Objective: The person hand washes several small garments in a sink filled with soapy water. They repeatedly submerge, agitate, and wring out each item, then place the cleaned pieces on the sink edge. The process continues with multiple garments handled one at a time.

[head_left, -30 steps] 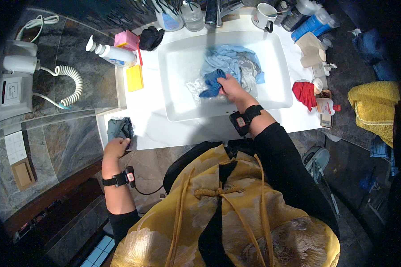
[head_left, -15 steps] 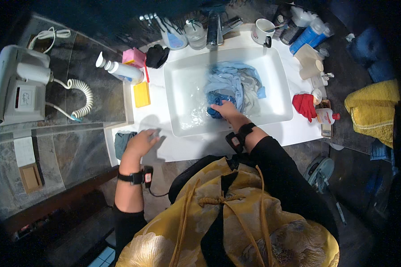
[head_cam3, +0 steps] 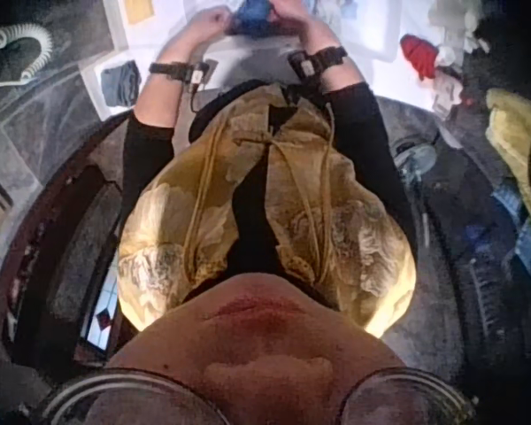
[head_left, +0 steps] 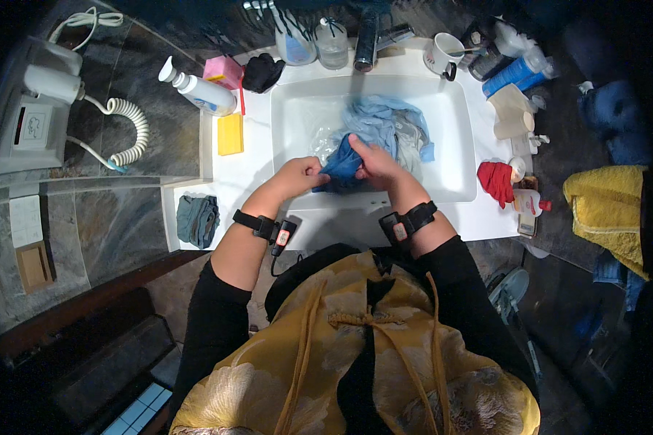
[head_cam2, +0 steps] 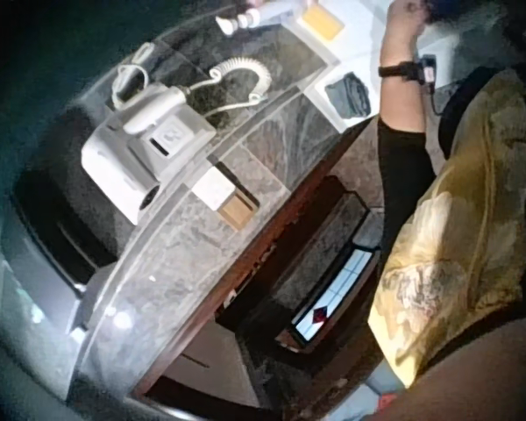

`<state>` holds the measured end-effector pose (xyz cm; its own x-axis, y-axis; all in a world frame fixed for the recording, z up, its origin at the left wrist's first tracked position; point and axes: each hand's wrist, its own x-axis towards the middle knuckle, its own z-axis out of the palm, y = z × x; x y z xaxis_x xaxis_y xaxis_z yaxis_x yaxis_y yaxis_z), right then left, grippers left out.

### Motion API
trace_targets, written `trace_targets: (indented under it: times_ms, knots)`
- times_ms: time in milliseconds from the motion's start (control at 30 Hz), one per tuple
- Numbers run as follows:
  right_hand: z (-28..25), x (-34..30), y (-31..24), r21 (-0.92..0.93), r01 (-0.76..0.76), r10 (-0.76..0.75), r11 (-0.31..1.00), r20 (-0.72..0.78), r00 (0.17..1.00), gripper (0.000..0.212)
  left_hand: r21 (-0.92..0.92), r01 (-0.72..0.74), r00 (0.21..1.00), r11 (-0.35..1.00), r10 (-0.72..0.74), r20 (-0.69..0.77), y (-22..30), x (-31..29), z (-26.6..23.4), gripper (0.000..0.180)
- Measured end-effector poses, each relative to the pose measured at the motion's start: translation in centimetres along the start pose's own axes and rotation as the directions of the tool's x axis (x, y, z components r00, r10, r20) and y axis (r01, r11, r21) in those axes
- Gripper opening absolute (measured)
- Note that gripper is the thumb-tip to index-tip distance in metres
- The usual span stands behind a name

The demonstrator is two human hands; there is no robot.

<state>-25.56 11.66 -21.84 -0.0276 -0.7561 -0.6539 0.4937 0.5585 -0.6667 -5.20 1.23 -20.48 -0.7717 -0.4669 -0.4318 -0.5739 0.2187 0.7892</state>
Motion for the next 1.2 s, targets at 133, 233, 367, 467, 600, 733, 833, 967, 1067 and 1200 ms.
trace_targets:
  times_ms: [133,233,367,467,600,733,833,967,1067,1200]
  knots:
    - [-2.4,0.0,-0.5,-0.072,0.051,-0.054,0.996,-0.04,0.998,0.046,-0.345,-0.069,0.982,0.936,0.003,-0.19,0.1,-0.5,-1.8,0.021]
    - [-3.2,-0.6,-1.1,-0.396,0.199,-0.232,0.897,-0.038,0.972,0.047,-0.556,-0.106,0.932,0.824,-0.112,-0.345,0.8,-0.6,-2.7,0.012]
    - [-3.6,-1.6,-2.0,-0.58,0.191,-0.125,0.792,0.153,0.98,0.042,-0.511,-0.175,0.901,0.841,-0.072,-0.428,2.8,-0.8,-4.1,0.014]
    - [-3.4,-1.0,-2.3,-0.773,0.218,0.073,0.595,0.323,0.944,0.033,-0.493,-0.275,0.879,0.825,0.009,-0.476,4.3,-1.0,-4.4,0.022]
    - [-2.4,0.0,-1.7,-0.646,0.001,0.018,0.763,0.023,1.0,0.031,-0.492,-0.23,0.917,0.839,0.016,-0.4,5.0,-1.1,-3.7,0.027]
    - [-1.1,-0.7,-1.1,0.274,-0.138,0.07,0.952,0.243,0.968,0.042,-0.264,-0.176,0.961,0.948,0.108,-0.253,5.0,-0.3,-1.2,0.033]
    - [0.5,-0.9,-1.3,0.434,-0.085,-0.141,0.897,0.462,0.875,0.038,-0.095,-0.146,0.986,0.985,0.137,-0.097,4.7,0.1,1.3,0.033]
    - [2.1,-0.6,-1.4,0.151,0.181,-0.209,0.972,0.194,0.959,0.022,-0.387,0.003,0.999,0.922,-0.02,-0.04,2.7,0.9,1.3,0.032]
    - [2.7,-0.3,-1.5,0.39,0.099,-0.187,0.915,0.194,0.963,0.023,-0.619,0.063,0.935,0.783,-0.263,-0.237,0.3,1.2,-0.5,0.033]
    - [2.1,0.5,-1.1,0.453,-0.028,-0.109,0.891,0.274,0.955,0.025,-0.477,0.207,0.871,0.854,-0.383,-0.308,-2.0,1.9,-0.3,0.041]
